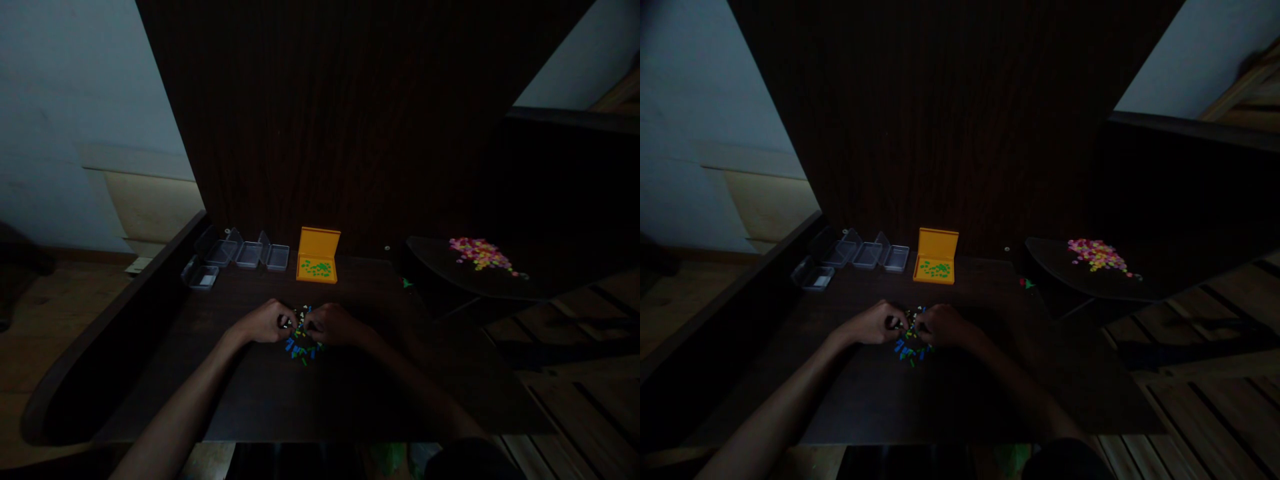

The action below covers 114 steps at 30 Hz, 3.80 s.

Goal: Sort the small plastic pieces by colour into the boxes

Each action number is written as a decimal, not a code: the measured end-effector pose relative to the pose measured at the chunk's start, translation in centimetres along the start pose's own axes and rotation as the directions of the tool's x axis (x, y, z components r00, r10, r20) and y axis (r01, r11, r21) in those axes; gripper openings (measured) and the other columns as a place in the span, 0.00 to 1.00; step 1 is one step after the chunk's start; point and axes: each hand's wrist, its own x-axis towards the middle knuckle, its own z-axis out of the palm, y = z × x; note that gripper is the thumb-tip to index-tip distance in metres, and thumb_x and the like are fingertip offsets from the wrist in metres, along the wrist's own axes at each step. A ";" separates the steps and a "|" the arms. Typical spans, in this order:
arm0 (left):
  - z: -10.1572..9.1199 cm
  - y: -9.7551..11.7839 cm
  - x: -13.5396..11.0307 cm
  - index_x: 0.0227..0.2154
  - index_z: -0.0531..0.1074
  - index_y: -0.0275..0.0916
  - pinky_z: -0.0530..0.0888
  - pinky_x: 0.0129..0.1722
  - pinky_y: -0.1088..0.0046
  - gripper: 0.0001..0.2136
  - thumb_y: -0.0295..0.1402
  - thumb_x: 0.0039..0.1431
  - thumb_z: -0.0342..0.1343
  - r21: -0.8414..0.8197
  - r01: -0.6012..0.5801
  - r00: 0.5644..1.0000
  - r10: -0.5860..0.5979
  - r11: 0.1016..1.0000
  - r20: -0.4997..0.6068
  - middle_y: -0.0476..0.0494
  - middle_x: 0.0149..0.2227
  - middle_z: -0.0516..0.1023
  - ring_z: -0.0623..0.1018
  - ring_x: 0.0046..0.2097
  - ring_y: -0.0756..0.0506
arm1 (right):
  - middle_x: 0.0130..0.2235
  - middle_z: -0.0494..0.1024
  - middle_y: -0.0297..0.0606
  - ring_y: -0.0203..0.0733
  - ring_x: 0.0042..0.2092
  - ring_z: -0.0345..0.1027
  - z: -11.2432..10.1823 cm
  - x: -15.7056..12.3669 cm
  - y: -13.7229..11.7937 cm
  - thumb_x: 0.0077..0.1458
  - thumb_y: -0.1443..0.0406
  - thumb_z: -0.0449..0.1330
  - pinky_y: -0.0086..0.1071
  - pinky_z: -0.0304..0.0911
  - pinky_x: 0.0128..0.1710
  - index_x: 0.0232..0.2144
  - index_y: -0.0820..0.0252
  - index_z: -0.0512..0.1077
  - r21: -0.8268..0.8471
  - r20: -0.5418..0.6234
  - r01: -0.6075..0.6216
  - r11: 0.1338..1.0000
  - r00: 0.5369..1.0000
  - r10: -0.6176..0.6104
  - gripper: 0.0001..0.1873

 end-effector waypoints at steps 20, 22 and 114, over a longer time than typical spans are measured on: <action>0.2 0.1 0.1 0.30 0.80 0.36 0.60 0.23 0.81 0.11 0.23 0.45 0.54 0.011 -0.033 0.999 0.033 0.999 0.002 0.51 0.21 0.71 0.67 0.22 0.54 | 0.29 0.77 0.34 0.35 0.30 0.67 -0.4 0.2 0.0 0.53 0.67 0.60 0.26 0.51 0.29 0.37 0.56 0.77 -0.020 0.043 -0.021 1.000 0.999 0.022 0.09; 0.2 0.1 0.1 0.30 0.80 0.36 0.61 0.23 0.81 0.11 0.23 0.46 0.54 0.006 -0.031 1.000 0.031 0.999 0.002 0.51 0.21 0.72 0.67 0.22 0.54 | 0.29 0.77 0.34 0.35 0.30 0.67 -0.4 0.2 0.0 0.52 0.67 0.61 0.26 0.51 0.30 0.37 0.57 0.77 -0.014 0.047 -0.017 1.000 0.999 0.018 0.08; 0.7 -0.7 1.5 0.32 0.79 0.32 0.64 0.27 0.76 0.18 0.44 0.53 0.56 -0.506 0.117 0.839 -0.358 0.854 -0.410 0.48 0.22 0.72 0.68 0.26 0.50 | 0.25 0.70 0.35 0.35 0.27 0.63 1.9 3.4 1.2 0.59 0.64 0.56 0.28 0.59 0.28 0.36 0.61 0.78 0.153 -0.645 0.116 0.981 0.764 0.010 0.11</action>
